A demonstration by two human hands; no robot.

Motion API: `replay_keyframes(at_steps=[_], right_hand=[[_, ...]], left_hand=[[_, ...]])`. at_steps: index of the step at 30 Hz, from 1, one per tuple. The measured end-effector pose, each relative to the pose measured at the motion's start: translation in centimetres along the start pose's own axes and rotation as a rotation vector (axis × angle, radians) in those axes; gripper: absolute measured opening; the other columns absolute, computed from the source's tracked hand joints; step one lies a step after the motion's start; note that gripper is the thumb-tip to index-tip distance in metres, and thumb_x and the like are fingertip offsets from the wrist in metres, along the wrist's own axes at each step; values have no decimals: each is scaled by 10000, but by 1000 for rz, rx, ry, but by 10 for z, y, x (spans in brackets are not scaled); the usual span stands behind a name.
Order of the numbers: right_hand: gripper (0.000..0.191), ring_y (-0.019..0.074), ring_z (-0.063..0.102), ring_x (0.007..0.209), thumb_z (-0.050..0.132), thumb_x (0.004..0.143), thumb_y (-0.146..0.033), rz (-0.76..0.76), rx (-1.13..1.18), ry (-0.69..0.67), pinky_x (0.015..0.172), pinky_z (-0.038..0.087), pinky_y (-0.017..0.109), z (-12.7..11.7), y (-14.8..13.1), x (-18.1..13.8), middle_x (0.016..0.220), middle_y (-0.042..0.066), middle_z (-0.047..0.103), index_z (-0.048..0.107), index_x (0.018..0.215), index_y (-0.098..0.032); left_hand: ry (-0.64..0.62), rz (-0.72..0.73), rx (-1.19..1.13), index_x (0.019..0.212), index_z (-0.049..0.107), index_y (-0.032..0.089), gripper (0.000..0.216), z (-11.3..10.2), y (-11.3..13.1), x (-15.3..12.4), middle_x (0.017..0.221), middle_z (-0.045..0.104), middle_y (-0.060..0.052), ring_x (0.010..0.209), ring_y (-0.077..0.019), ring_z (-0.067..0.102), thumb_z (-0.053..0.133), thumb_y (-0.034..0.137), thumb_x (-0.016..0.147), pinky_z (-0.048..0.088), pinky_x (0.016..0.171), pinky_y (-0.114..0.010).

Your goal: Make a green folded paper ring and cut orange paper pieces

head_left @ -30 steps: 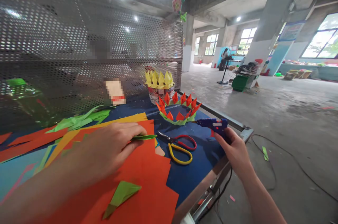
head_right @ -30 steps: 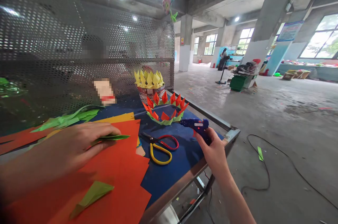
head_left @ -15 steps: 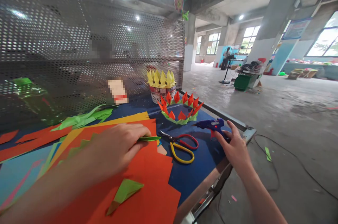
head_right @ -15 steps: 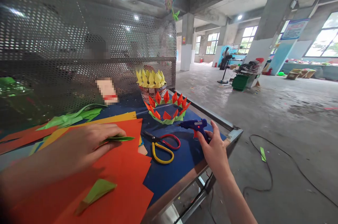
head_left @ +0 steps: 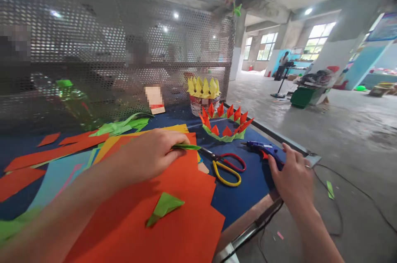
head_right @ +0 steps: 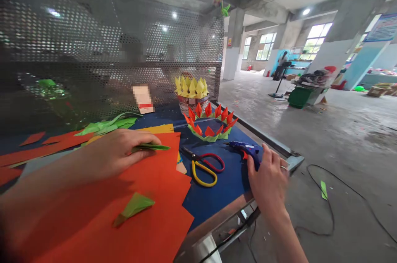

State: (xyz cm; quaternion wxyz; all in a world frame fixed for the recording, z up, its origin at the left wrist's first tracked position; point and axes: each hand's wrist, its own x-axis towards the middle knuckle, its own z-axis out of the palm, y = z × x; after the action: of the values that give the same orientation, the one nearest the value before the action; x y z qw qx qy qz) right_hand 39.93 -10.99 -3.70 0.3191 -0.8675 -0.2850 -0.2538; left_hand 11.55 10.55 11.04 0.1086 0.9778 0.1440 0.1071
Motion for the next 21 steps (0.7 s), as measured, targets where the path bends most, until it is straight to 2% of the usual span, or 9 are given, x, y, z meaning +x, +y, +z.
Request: replay_keyframes(at_steps=[2,4,8,9,11,13,16,19,21], right_hand=[[554,416,558,1199,490,943,-465,-52,28,60,991,411,565,-7,-9,-8,1318,213,609,541,1400,-156],[420,354,622,1103,505,955,-433,-162,171,46,987,429,512,-15,-23,-19,1187,133,688,605,1310,-232],[137,231,679,911,604,950,-359,-476,531,-247,818,498,355,-25,-69,-49,986,16,749,668,1059,-307],[105,208,676,844,627,945,-337,-546,581,-301,781,498,334,-27,-83,-56,890,-6,744,672,1038,-313],[94,195,664,815,599,964,-279,-644,653,-413,757,496,329,-29,-110,-69,856,-5,734,670,1023,-298],[130,217,651,859,558,980,-254,-682,650,-522,771,493,358,-29,-135,-78,903,20,723,666,1049,-278],[212,298,628,998,609,955,-343,-653,517,-640,860,490,454,-26,-168,-87,1051,86,691,656,1131,-236],[255,322,616,977,653,920,-436,-600,386,-750,846,498,475,-21,-193,-93,1020,108,664,671,1030,-207],[186,325,610,973,670,903,-355,-595,337,-797,836,495,472,-18,-202,-97,1017,110,662,669,1002,-197]], left_hand=[[-50,-18,-4,1024,711,209,238,-2,3,1,984,746,-39,888,-214,676,489,255,952,453,761,-298],[-65,-28,-8,1018,712,189,221,-2,5,3,972,742,-45,895,-209,673,510,235,942,447,757,-288],[-68,-27,-1,986,714,184,172,-1,8,5,937,740,-37,866,-198,669,554,198,924,435,742,-277],[-70,-29,3,970,713,185,160,-1,8,5,923,741,-33,857,-196,669,561,189,919,434,736,-276],[-79,-25,6,938,711,181,146,0,10,5,910,744,-33,847,-194,671,568,170,915,434,727,-271],[-90,-25,-7,928,714,172,143,0,12,5,921,750,-43,862,-196,675,573,155,916,439,731,-266],[-104,-33,-35,993,730,170,171,2,12,6,979,758,-58,925,-203,682,575,145,924,451,774,-264],[-107,-26,-33,991,732,173,167,6,10,7,964,756,-56,910,-204,682,580,159,924,450,767,-264],[-107,-16,-26,943,722,174,140,9,9,8,925,750,-47,865,-200,676,583,174,919,442,743,-264]])
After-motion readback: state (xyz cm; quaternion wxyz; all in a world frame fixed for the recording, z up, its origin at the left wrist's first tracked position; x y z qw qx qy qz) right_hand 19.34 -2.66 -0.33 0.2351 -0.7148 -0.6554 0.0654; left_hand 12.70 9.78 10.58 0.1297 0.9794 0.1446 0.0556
